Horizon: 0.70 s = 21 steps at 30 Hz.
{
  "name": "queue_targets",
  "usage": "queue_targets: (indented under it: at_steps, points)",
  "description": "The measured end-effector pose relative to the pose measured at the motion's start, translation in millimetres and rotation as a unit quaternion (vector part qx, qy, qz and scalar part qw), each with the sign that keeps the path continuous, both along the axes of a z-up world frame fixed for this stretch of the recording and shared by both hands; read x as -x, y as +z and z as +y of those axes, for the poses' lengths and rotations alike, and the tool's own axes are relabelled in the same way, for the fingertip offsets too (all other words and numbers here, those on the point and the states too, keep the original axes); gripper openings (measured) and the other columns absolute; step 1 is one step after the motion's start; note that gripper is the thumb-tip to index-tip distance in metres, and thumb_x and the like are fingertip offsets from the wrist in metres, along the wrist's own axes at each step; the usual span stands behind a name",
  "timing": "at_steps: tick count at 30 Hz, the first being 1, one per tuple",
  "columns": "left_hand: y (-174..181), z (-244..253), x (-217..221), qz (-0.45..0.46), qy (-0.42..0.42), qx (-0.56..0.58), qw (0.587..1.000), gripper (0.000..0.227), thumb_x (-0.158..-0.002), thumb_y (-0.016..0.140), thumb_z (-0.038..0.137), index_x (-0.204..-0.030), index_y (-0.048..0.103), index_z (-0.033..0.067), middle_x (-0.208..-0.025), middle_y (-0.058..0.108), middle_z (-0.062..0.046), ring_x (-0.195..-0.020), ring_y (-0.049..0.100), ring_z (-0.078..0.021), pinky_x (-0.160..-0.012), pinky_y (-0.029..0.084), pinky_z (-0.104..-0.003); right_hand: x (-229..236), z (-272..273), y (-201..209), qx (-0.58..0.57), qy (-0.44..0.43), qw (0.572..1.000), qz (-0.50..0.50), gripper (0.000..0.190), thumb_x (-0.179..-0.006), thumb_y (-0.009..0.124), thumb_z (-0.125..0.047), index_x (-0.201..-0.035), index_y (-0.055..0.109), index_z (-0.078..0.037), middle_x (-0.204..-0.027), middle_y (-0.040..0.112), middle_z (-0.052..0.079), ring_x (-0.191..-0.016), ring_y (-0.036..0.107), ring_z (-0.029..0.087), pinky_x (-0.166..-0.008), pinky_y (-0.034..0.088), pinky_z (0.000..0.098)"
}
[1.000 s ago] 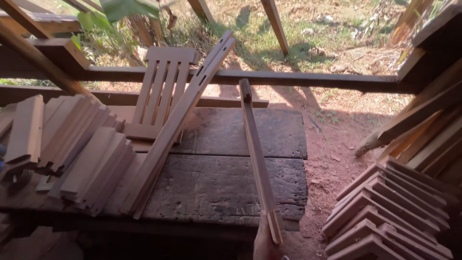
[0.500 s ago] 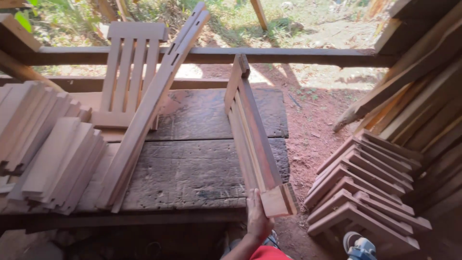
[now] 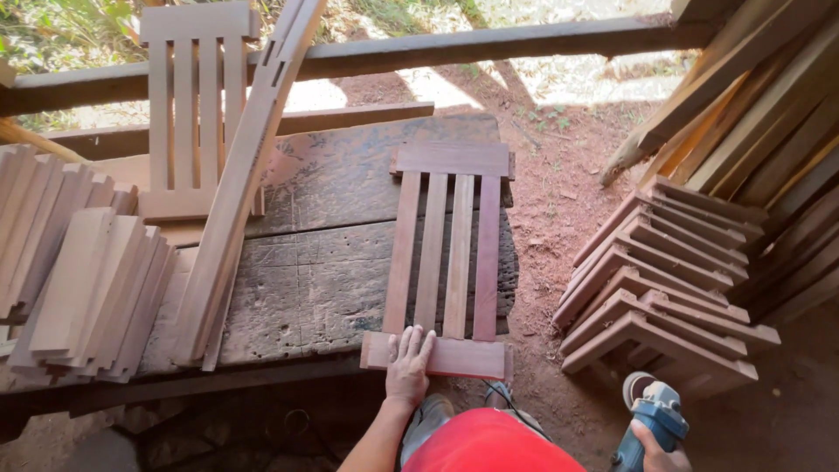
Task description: Sanding a wooden furniture component using an angle grinder equipped with a sanding disc.
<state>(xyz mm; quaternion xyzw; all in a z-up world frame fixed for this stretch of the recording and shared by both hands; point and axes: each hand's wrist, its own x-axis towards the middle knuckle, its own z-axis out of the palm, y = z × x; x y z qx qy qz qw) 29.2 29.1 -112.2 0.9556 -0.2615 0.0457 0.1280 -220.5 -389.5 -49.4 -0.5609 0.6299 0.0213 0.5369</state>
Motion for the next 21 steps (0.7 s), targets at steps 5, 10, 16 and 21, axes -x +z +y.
queue_targets:
  at_steps: [5,10,16,21]
  points:
    - [0.9,-3.3,6.7,0.016,0.032,-0.011,0.999,0.07,-0.079,0.057,0.015,-0.149,0.05,0.0167,-0.156,0.044,-0.016,-0.148,0.036,-0.0354,-0.12,0.022,-0.055,8.0,22.2,10.7,0.1,-0.016,0.995,-0.003,0.049,-0.09,0.077,-0.022,-0.12,0.063,0.015,-0.099,0.067,0.028,-0.078,0.064,0.035,-0.068,0.051,0.0432]
    - [34.5,20.2,-15.7,0.08,0.014,-0.048,0.996,0.114,-0.055,0.088,0.049,-0.151,0.043,0.0088,-0.157,0.045,-0.013,-0.149,0.036,-0.026,-0.122,0.02,-0.052,-18.5,43.4,52.1,0.067,-0.024,0.997,-0.037,0.04,-0.091,0.075,-0.019,-0.112,0.061,0.012,-0.09,0.062,0.024,-0.066,0.059,0.03,-0.056,0.05,0.042]
    - [19.4,56.0,-39.8,0.087,0.012,-0.01,0.996,0.114,-0.045,0.092,0.065,-0.142,0.055,0.0182,-0.159,0.036,-0.023,-0.15,0.028,-0.0401,-0.123,0.018,-0.057,-17.8,46.6,48.0,0.071,0.003,0.997,-0.043,0.043,-0.088,0.075,-0.01,-0.12,0.058,0.012,-0.091,0.064,0.025,-0.064,0.059,0.032,-0.054,0.049,0.0424]
    - [13.6,59.4,-46.8,0.062,-0.026,0.004,0.998,0.106,-0.039,0.091,0.065,-0.132,0.063,0.0228,-0.159,0.034,-0.02,-0.147,0.031,-0.0406,-0.12,0.018,-0.064,-2.5,19.2,17.2,0.131,0.088,0.987,0.035,0.055,-0.082,0.083,-0.018,-0.119,0.064,0.018,-0.096,0.072,0.031,-0.073,0.068,0.037,-0.065,0.053,0.0417]
